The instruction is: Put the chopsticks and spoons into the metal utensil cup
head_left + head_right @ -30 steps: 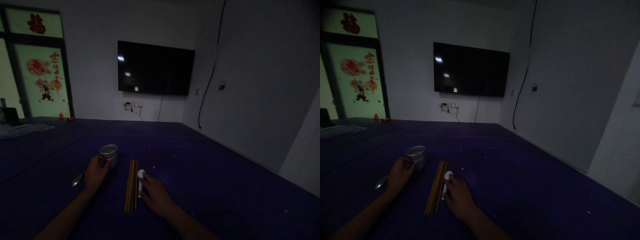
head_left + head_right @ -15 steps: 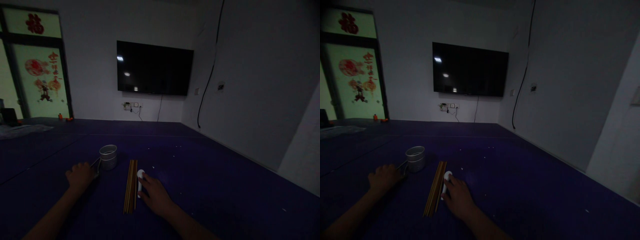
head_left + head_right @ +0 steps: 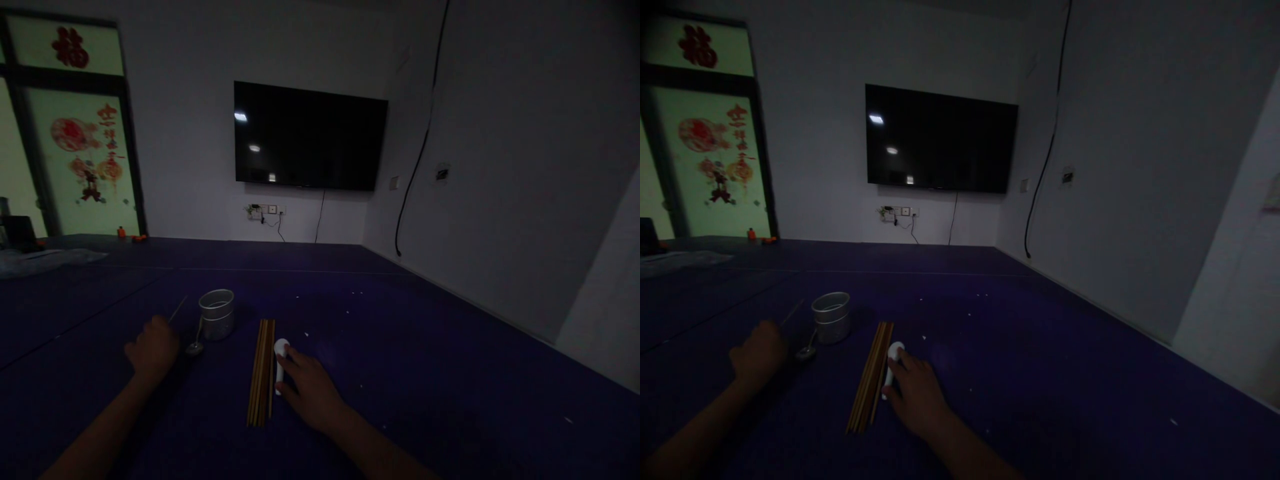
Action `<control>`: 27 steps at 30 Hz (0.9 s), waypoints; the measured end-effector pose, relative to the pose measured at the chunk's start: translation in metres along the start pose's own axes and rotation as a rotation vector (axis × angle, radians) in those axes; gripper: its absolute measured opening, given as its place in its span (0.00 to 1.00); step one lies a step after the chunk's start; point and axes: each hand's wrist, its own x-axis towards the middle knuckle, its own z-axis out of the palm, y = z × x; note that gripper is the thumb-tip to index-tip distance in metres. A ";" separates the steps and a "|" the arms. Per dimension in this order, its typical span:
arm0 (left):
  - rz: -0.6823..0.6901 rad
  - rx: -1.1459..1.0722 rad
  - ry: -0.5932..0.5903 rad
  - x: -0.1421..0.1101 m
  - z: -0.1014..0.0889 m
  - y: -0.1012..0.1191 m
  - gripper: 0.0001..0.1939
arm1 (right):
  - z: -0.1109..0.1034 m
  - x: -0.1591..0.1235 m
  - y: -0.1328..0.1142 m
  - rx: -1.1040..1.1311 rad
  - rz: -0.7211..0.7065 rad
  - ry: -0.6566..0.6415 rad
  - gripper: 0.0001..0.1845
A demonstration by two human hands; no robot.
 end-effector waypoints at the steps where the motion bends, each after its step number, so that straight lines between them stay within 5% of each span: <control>1: -0.015 -0.083 0.048 0.001 -0.003 0.001 0.13 | 0.001 0.000 0.000 0.002 0.001 0.005 0.27; 6: 0.205 -0.426 0.592 -0.012 -0.005 0.015 0.17 | 0.003 -0.001 0.000 0.008 0.004 0.024 0.27; 12: 1.084 -0.352 0.830 -0.054 0.021 0.045 0.13 | 0.003 -0.002 -0.002 0.071 -0.003 0.208 0.25; 15: 1.333 -0.318 0.813 -0.070 0.029 0.055 0.14 | 0.000 -0.001 -0.002 0.135 0.050 0.481 0.26; 19: 1.372 -0.383 0.707 -0.079 0.028 0.059 0.12 | -0.006 -0.001 -0.002 0.149 0.027 0.781 0.32; 23: 1.371 -0.384 0.667 -0.079 0.027 0.057 0.12 | -0.009 -0.004 -0.003 0.135 -0.121 0.845 0.32; 27: 1.397 -0.392 0.603 -0.076 0.033 0.057 0.11 | -0.012 -0.008 -0.008 0.028 -0.419 0.824 0.20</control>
